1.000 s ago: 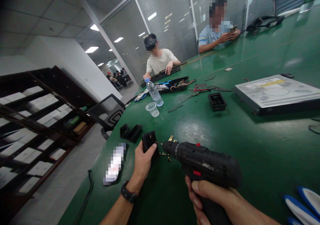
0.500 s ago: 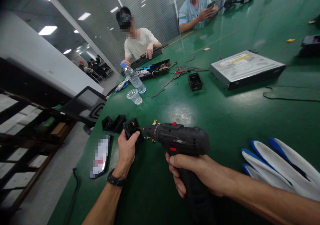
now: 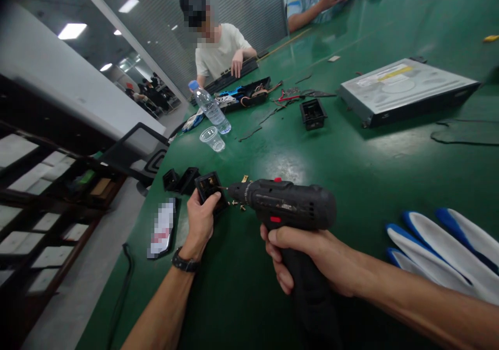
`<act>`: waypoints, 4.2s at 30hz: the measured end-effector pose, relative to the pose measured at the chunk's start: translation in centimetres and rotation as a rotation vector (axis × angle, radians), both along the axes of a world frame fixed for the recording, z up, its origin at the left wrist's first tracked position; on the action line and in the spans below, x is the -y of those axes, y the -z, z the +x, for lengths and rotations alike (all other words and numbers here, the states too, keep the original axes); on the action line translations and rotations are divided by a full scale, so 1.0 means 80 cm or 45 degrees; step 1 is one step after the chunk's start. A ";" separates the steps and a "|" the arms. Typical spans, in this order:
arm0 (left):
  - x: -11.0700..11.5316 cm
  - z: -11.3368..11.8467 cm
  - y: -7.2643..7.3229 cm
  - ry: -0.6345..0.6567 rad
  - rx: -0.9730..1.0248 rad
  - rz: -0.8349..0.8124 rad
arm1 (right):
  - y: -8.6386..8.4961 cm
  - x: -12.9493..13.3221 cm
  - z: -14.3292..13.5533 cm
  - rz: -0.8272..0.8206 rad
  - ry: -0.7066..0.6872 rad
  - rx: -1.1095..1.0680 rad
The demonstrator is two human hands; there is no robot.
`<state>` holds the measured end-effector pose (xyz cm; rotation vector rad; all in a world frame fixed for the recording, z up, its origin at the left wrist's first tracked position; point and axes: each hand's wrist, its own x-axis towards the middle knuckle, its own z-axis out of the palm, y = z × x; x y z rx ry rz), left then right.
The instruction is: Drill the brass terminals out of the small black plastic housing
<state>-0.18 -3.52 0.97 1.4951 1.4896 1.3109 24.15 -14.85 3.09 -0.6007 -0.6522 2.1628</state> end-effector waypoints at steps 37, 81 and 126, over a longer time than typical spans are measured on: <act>0.003 -0.002 -0.008 0.007 -0.207 0.219 | -0.007 -0.013 0.008 -0.226 -0.006 -0.147; 0.005 -0.011 -0.021 0.283 0.221 -0.246 | -0.011 -0.011 0.005 -0.098 -0.021 -0.088; 0.000 -0.003 -0.006 0.111 -0.116 0.149 | -0.018 -0.010 0.001 -0.125 0.040 0.074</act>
